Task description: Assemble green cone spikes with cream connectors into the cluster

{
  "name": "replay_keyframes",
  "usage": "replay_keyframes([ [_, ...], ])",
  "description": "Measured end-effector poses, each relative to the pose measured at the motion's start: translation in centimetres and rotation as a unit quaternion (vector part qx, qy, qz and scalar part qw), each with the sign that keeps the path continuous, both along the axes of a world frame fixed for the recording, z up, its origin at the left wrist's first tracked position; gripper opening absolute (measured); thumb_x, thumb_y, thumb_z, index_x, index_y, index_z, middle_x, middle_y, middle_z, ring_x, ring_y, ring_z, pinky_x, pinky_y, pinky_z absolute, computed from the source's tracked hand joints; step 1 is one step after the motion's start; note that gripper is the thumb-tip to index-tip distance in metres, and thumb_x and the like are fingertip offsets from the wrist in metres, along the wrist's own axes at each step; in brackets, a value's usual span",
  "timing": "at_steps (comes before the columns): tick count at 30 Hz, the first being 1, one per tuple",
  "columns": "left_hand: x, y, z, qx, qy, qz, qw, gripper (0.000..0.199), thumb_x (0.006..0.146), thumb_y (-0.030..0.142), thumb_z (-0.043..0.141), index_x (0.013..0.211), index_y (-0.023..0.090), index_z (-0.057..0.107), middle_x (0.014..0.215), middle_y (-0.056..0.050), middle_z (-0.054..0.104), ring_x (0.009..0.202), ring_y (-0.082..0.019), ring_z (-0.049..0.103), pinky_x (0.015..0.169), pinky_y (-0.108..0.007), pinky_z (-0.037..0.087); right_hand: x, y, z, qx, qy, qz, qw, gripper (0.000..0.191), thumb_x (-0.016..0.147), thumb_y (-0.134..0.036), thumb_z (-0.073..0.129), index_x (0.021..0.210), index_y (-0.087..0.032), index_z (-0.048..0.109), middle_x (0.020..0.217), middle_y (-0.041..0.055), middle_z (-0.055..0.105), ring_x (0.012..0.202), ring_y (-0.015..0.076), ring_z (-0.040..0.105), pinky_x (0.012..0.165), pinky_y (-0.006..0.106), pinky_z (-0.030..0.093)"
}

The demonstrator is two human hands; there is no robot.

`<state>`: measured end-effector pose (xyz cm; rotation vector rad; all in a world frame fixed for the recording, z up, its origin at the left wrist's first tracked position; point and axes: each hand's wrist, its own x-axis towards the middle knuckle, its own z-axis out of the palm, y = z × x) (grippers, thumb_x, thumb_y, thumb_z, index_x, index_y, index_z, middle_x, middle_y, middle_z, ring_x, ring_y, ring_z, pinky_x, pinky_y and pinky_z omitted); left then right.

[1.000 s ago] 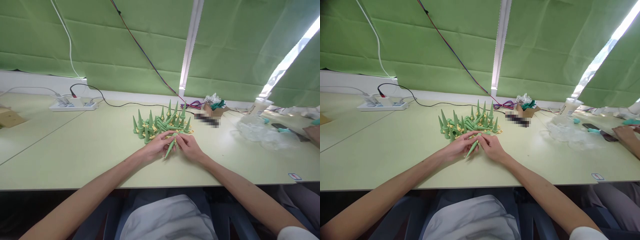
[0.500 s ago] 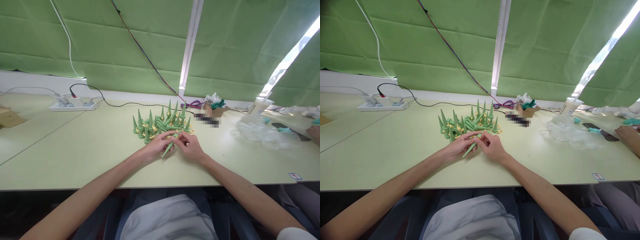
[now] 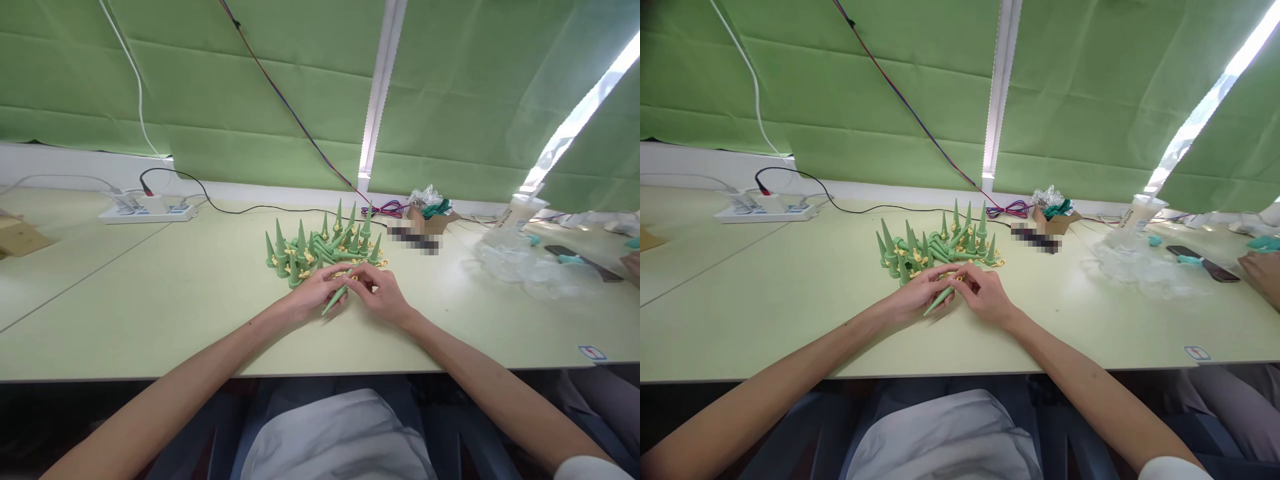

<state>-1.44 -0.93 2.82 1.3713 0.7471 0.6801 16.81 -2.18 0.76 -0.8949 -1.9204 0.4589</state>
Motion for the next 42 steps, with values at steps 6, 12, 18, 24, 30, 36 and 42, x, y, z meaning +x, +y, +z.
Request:
replay_keyframes([
  [6,-0.05,0.20,-0.37,-0.008,0.004,-0.004,1.000,0.056,0.088,0.046,0.062,0.137,0.021,0.054,0.063,0.000,0.055,0.055,-0.011,0.046,0.047,-0.021,0.030,0.19,0.05,0.01,-0.003,-0.003,0.010,1.000,0.022,0.094,-0.038,0.054,0.079,-0.022,0.051,0.051,-0.0062,0.047,0.045,0.0100,0.036,0.048,0.025,0.030],
  [12,-0.09,0.20,-0.40,-0.010,0.006,-0.011,1.000,0.057,0.089,0.048,0.062,0.138,0.021,0.053,0.062,0.001,0.056,0.052,-0.010,0.045,0.046,-0.021,0.030,0.27,0.15,-0.14,0.005,-0.011,0.005,1.000,0.025,0.094,-0.039,0.054,0.077,-0.023,0.047,0.051,-0.0063,0.046,0.044,0.0102,0.036,0.048,0.025,0.030],
  [18,-0.13,0.19,-0.50,-0.002,0.007,-0.022,1.000,0.055,0.091,0.048,0.059,0.138,0.020,0.051,0.062,0.001,0.056,0.050,-0.009,0.043,0.046,-0.022,0.029,0.17,0.17,-0.29,0.021,-0.009,0.001,1.000,0.024,0.094,-0.035,0.054,0.076,-0.022,0.045,0.050,-0.0069,0.044,0.043,0.0098,0.036,0.047,0.024,0.030],
  [24,-0.16,0.32,-0.74,0.004,0.009,-0.032,0.999,0.054,0.093,0.049,0.056,0.137,0.019,0.050,0.063,0.001,0.057,0.047,-0.008,0.041,0.044,-0.022,0.028,0.14,0.26,-0.49,0.051,-0.003,0.006,0.999,0.022,0.093,-0.030,0.055,0.075,-0.022,0.044,0.049,-0.0077,0.043,0.042,0.0090,0.034,0.045,0.023,0.030],
  [30,-0.04,0.34,-0.83,0.006,0.006,-0.035,0.999,0.052,0.093,0.048,0.056,0.135,0.018,0.051,0.062,0.002,0.056,0.046,-0.008,0.041,0.043,-0.022,0.028,0.12,0.30,-0.59,0.057,0.001,0.007,0.998,0.021,0.092,-0.027,0.056,0.075,-0.022,0.044,0.051,-0.0066,0.047,0.043,0.0089,0.035,0.045,0.022,0.031],
  [36,0.01,0.44,-0.85,-0.006,0.003,-0.028,1.000,0.052,0.091,0.047,0.059,0.133,0.017,0.051,0.061,0.002,0.056,0.048,-0.009,0.043,0.045,-0.022,0.029,0.03,0.33,-0.62,0.053,0.001,0.000,0.999,0.021,0.091,-0.028,0.056,0.075,-0.022,0.045,0.052,-0.0062,0.049,0.042,0.0082,0.036,0.044,0.022,0.030],
  [42,-0.05,0.42,-0.88,-0.006,-0.002,-0.035,0.999,0.049,0.092,0.047,0.057,0.134,0.020,0.052,0.060,0.002,0.054,0.046,-0.009,0.043,0.043,-0.022,0.029,-0.04,0.31,-0.56,0.047,0.010,-0.005,0.999,0.021,0.091,-0.030,0.057,0.075,-0.021,0.047,0.049,-0.0077,0.045,0.042,0.0076,0.034,0.045,0.022,0.031],
])
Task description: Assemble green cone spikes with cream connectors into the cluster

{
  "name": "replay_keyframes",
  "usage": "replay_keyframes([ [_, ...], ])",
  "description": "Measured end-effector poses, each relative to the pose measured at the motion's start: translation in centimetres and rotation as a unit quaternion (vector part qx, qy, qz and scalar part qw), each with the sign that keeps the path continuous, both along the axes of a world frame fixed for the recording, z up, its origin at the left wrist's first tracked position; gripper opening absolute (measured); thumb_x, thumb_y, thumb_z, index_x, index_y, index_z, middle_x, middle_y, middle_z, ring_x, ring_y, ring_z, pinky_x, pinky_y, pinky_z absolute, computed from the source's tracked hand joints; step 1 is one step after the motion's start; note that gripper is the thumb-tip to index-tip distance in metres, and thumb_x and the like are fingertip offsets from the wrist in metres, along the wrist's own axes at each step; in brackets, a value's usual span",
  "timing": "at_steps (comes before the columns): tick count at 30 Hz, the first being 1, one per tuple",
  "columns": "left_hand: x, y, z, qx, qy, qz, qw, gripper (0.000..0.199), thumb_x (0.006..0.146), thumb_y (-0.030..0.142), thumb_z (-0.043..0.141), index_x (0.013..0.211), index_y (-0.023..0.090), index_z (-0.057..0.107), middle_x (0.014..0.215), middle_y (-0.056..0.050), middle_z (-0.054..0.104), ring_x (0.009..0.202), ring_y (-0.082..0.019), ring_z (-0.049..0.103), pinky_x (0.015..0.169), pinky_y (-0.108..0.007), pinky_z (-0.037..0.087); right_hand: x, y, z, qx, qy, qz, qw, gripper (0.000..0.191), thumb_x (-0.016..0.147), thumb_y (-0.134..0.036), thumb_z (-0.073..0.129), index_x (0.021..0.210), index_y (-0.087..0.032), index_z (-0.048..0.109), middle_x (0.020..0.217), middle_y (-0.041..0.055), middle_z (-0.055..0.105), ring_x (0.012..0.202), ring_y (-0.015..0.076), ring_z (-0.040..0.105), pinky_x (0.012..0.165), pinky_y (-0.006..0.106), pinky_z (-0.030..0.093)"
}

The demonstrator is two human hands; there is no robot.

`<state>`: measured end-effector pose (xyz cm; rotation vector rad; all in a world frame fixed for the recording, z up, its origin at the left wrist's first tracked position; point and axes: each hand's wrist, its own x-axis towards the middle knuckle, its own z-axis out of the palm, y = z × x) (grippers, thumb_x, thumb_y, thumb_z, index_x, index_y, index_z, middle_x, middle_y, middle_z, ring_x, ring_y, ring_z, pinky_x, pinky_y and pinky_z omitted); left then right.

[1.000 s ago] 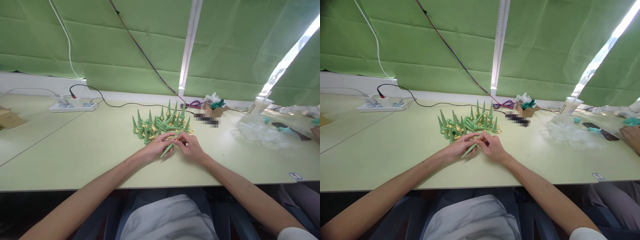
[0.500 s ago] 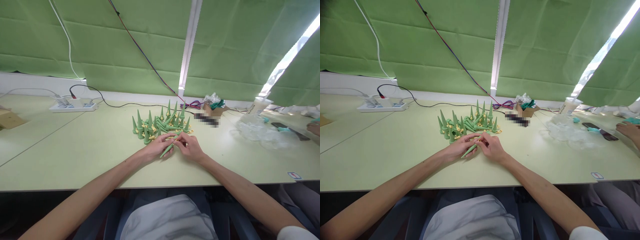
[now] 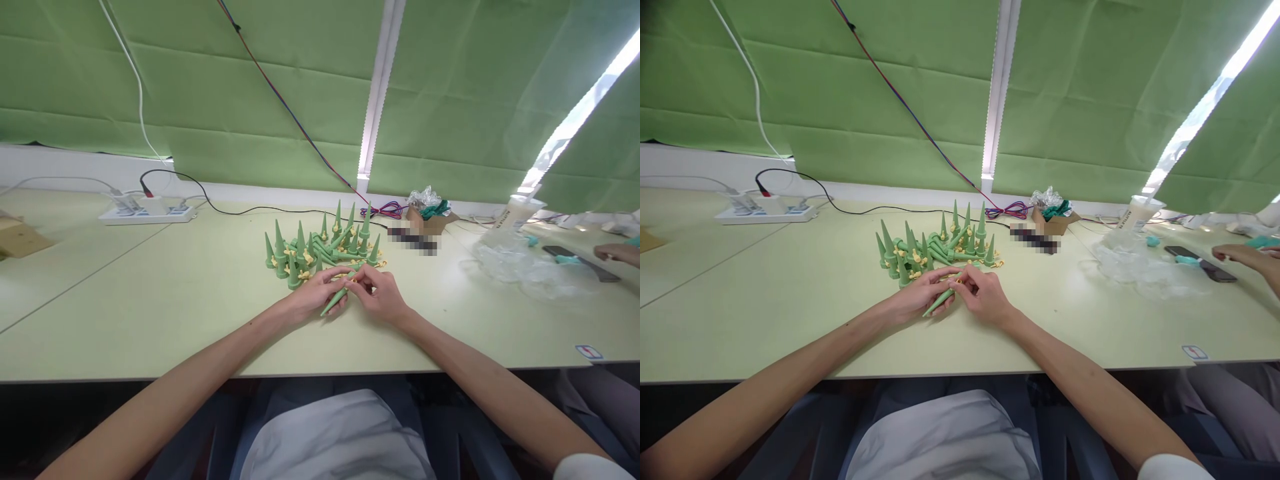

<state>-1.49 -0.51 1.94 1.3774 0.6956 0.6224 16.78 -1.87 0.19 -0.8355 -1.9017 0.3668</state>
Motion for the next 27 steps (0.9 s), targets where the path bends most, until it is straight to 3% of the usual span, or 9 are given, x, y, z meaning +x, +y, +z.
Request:
replay_keyframes([
  [18,0.13,-0.17,0.17,0.007,0.002,0.007,1.000,0.052,0.091,0.052,0.058,0.134,0.024,0.054,0.064,0.001,0.055,0.053,-0.010,0.045,0.048,-0.021,0.033,0.05,-0.30,0.63,0.026,-0.021,-0.012,0.999,0.027,0.099,-0.030,0.044,0.074,-0.021,0.045,0.057,-0.0058,0.041,0.047,0.0081,0.034,0.048,0.022,0.030],
  [27,0.04,-0.35,0.65,0.164,0.120,0.071,0.976,0.051,0.090,0.056,0.055,0.125,0.019,0.060,0.050,0.006,0.046,0.043,-0.010,0.038,0.047,-0.024,0.030,0.16,-0.08,0.59,0.030,-0.019,-0.062,0.997,0.032,0.100,-0.033,0.043,0.070,-0.021,0.040,0.057,-0.0051,0.036,0.049,0.0089,0.030,0.049,0.023,0.030],
])
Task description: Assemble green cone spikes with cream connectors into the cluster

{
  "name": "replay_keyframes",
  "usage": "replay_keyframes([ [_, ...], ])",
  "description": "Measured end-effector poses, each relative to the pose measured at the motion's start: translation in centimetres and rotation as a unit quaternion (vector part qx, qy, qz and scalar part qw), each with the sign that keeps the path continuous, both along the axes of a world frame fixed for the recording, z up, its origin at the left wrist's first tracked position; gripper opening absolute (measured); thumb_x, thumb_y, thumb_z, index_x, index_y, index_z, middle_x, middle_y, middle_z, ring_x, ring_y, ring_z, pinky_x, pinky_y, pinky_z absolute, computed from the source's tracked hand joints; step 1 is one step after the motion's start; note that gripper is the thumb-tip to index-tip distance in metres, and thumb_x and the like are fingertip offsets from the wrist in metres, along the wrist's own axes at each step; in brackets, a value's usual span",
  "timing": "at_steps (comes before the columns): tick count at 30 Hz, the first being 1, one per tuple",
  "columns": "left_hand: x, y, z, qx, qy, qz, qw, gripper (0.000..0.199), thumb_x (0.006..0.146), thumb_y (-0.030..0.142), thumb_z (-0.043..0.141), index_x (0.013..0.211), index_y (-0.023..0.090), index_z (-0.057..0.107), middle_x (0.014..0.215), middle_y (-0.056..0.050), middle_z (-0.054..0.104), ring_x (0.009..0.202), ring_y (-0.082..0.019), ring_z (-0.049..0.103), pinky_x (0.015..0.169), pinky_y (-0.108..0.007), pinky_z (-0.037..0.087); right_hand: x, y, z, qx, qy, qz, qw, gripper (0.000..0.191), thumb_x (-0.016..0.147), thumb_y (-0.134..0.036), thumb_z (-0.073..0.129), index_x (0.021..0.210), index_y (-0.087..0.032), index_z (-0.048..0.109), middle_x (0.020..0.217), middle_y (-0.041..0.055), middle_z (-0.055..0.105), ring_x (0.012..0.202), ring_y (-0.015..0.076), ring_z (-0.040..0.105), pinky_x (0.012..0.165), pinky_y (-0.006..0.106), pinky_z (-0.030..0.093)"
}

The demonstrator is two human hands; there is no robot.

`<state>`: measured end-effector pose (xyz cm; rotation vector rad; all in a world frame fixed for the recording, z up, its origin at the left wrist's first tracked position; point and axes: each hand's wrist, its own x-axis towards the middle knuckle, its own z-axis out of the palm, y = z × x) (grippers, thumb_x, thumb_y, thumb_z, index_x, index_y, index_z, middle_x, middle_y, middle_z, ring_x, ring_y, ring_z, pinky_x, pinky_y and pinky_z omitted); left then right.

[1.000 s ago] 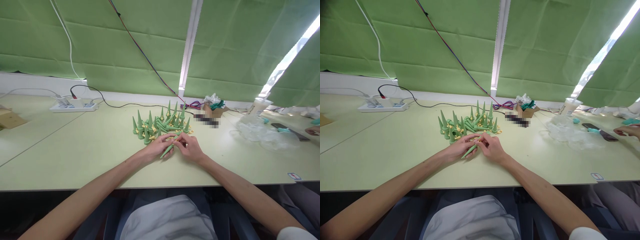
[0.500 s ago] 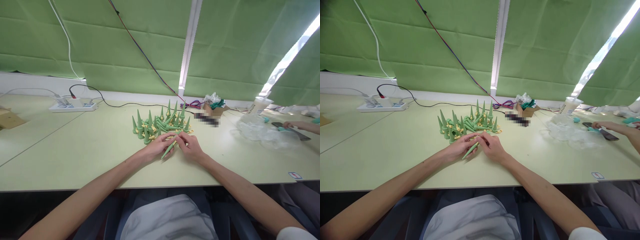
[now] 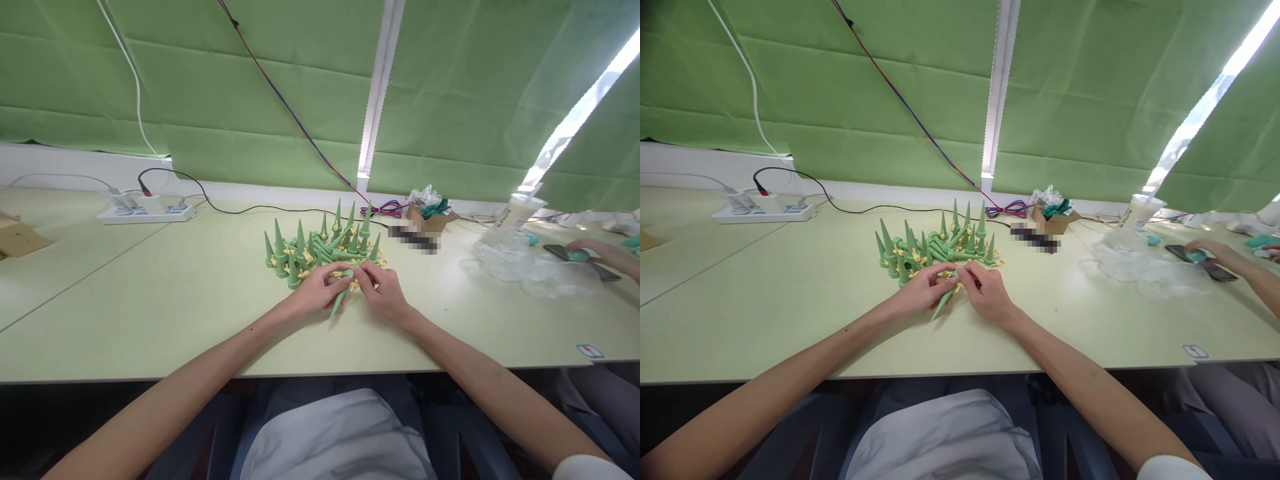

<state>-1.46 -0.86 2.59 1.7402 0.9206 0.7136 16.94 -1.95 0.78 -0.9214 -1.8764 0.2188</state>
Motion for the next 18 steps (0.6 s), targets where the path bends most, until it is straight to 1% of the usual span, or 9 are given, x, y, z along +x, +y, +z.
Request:
replay_keyframes([
  [2,0.1,-0.1,0.1,0.024,0.011,0.012,1.000,0.050,0.090,0.054,0.055,0.123,0.017,0.060,0.050,0.006,0.045,0.044,-0.010,0.036,0.047,-0.024,0.028,0.0,0.1,0.0,-0.005,0.001,-0.007,1.000,0.033,0.100,-0.035,0.043,0.069,-0.021,0.040,0.057,-0.0047,0.037,0.049,0.0092,0.030,0.049,0.023,0.030],
  [5,0.2,-0.2,0.2,0.055,0.022,0.033,0.998,0.046,0.090,0.051,0.056,0.117,0.015,0.062,0.054,0.004,0.049,0.046,-0.010,0.037,0.049,-0.024,0.029,0.0,0.1,0.0,-0.009,0.002,-0.013,1.000,0.035,0.100,-0.039,0.043,0.069,-0.021,0.040,0.056,-0.0045,0.036,0.049,0.0095,0.029,0.048,0.024,0.030],
  [8,0.3,-0.1,-0.1,0.098,0.045,0.051,0.993,0.040,0.090,0.047,0.054,0.113,0.015,0.063,0.056,0.003,0.051,0.049,-0.012,0.040,0.051,-0.025,0.030,-0.1,0.1,0.0,-0.008,0.003,-0.014,1.000,0.037,0.100,-0.040,0.043,0.068,-0.021,0.040,0.056,-0.0045,0.036,0.049,0.0095,0.028,0.048,0.024,0.030],
  [10,0.3,0.0,-0.5,0.140,0.071,0.059,0.986,0.037,0.091,0.045,0.053,0.113,0.016,0.064,0.056,0.003,0.052,0.051,-0.013,0.042,0.052,-0.025,0.030,-0.1,0.1,0.0,-0.008,0.001,-0.012,1.000,0.037,0.100,-0.040,0.044,0.068,-0.021,0.040,0.056,-0.0046,0.036,0.049,0.0095,0.028,0.048,0.024,0.030],
  [13,0.3,0.1,-0.9,0.192,0.116,0.058,0.973,0.034,0.092,0.041,0.051,0.113,0.017,0.064,0.057,0.003,0.053,0.053,-0.014,0.046,0.053,-0.025,0.032,-0.2,0.0,-0.1,-0.007,-0.004,-0.005,1.000,0.037,0.100,-0.039,0.044,0.068,-0.021,0.040,0.056,-0.0051,0.035,0.048,0.0093,0.027,0.048,0.024,0.030],
  [15,0.2,0.1,-1.1,0.208,0.144,0.052,0.966,0.032,0.092,0.040,0.051,0.111,0.018,0.065,0.057,0.003,0.054,0.053,-0.014,0.047,0.053,-0.025,0.032,-0.2,0.0,-0.1,-0.006,-0.008,0.001,1.000,0.036,0.099,-0.037,0.045,0.068,-0.021,0.041,0.055,-0.0052,0.035,0.048,0.0092,0.027,0.048,0.024,0.030],
  [18,0.2,0.1,-1.1,0.218,0.177,0.037,0.959,0.029,0.092,0.041,0.051,0.100,0.018,0.066,0.058,0.003,0.054,0.052,-0.013,0.045,0.052,-0.026,0.030,-0.2,0.0,-0.1,-0.008,-0.014,0.011,1.000,0.035,0.099,-0.036,0.046,0.068,-0.021,0.043,0.056,-0.0049,0.037,0.049,0.0093,0.029,0.048,0.023,0.030],
])
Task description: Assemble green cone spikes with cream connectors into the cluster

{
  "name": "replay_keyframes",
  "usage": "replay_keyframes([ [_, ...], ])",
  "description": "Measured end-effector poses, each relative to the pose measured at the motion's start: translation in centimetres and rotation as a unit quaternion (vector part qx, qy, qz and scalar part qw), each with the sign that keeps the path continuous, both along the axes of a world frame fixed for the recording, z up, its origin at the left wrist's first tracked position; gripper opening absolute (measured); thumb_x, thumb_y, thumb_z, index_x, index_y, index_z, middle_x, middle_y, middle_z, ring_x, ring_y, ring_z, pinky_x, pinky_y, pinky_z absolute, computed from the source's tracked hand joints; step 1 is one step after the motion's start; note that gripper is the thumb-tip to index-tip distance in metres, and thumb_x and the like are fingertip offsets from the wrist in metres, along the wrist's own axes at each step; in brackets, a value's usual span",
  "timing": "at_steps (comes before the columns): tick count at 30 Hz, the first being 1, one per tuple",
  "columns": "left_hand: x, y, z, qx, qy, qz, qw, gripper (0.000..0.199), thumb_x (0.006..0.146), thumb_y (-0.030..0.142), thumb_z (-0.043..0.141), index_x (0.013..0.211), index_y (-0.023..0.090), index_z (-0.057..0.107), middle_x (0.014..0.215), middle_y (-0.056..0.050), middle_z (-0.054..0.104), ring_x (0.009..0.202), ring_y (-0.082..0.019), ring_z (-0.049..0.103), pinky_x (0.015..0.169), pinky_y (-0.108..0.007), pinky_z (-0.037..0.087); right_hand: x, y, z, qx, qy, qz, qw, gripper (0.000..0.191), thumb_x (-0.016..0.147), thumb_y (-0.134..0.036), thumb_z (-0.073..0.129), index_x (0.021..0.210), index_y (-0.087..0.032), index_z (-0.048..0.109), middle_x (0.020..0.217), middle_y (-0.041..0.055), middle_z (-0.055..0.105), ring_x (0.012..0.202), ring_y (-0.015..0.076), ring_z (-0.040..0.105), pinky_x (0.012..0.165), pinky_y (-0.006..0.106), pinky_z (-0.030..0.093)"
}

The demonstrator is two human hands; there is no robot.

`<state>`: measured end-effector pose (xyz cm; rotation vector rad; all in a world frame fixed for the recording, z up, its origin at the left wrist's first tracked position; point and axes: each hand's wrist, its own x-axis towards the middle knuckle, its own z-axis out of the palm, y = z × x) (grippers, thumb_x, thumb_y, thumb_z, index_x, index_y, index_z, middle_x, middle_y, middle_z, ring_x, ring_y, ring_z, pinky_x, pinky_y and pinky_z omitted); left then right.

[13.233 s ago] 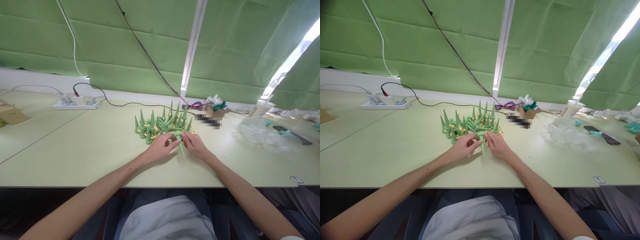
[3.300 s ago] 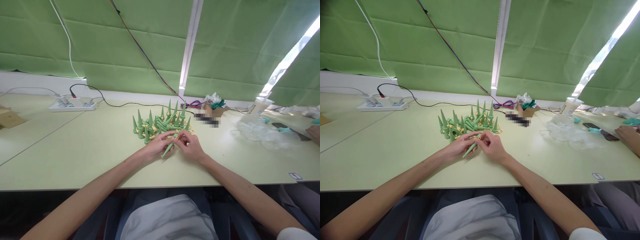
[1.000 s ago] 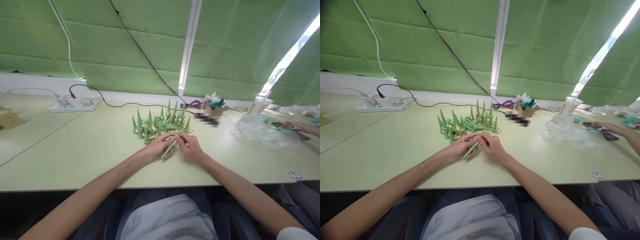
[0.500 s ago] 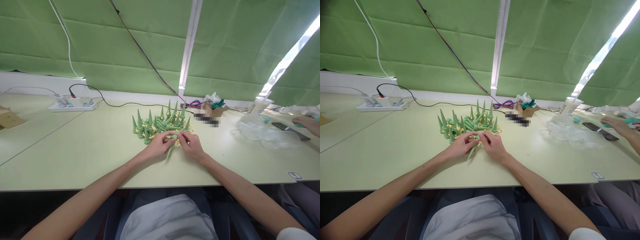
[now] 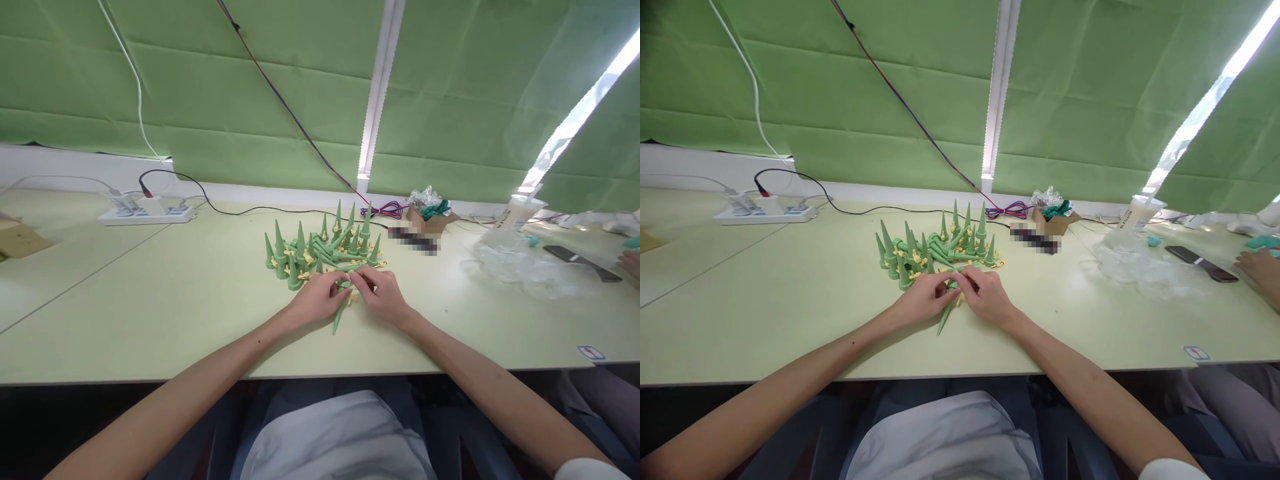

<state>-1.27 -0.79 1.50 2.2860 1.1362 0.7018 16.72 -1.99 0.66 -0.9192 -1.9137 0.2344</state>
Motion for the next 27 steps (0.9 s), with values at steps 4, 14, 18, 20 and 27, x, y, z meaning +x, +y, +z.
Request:
replay_keyframes([
  [4,0.05,-0.04,0.06,0.004,0.021,0.001,1.000,0.027,0.092,0.040,0.050,0.090,0.018,0.065,0.060,0.002,0.056,0.051,-0.013,0.044,0.051,-0.026,0.027,-0.01,0.00,-0.05,-0.012,-0.008,0.015,1.000,0.034,0.099,-0.036,0.046,0.069,-0.020,0.046,0.055,-0.0044,0.039,0.049,0.0097,0.032,0.049,0.024,0.031],
  [14,0.04,-0.05,-0.03,0.027,0.025,0.014,0.999,0.029,0.095,0.040,0.045,0.088,0.018,0.062,0.059,0.002,0.056,0.053,-0.014,0.046,0.053,-0.026,0.028,0.02,-0.04,-0.15,-0.011,-0.029,0.020,0.999,0.036,0.099,-0.035,0.045,0.066,-0.021,0.041,0.055,-0.0042,0.035,0.049,0.0105,0.029,0.050,0.025,0.030],
  [18,0.05,-0.03,0.05,0.035,0.033,0.013,0.999,0.031,0.095,0.041,0.044,0.083,0.018,0.060,0.060,0.001,0.057,0.053,-0.014,0.047,0.053,-0.026,0.028,0.05,0.04,-0.19,-0.011,-0.035,0.020,0.999,0.035,0.099,-0.033,0.046,0.066,-0.021,0.042,0.055,-0.0041,0.036,0.050,0.0104,0.030,0.050,0.025,0.030],
  [20,0.03,-0.04,0.06,0.038,0.036,0.011,0.999,0.031,0.095,0.041,0.044,0.082,0.018,0.060,0.060,0.001,0.057,0.052,-0.014,0.047,0.053,-0.026,0.028,0.05,0.09,-0.21,-0.010,-0.038,0.021,0.999,0.035,0.099,-0.033,0.046,0.066,-0.021,0.042,0.055,-0.0043,0.037,0.049,0.0102,0.030,0.050,0.025,0.030],
  [27,-0.04,0.03,-0.15,0.047,0.034,0.015,0.998,0.028,0.094,0.038,0.046,0.078,0.019,0.057,0.060,0.000,0.056,0.053,-0.014,0.047,0.054,-0.026,0.027,0.05,0.12,-0.31,-0.013,-0.046,0.022,0.999,0.037,0.099,-0.034,0.046,0.065,-0.021,0.042,0.054,-0.0045,0.038,0.049,0.0100,0.031,0.050,0.025,0.030],
])
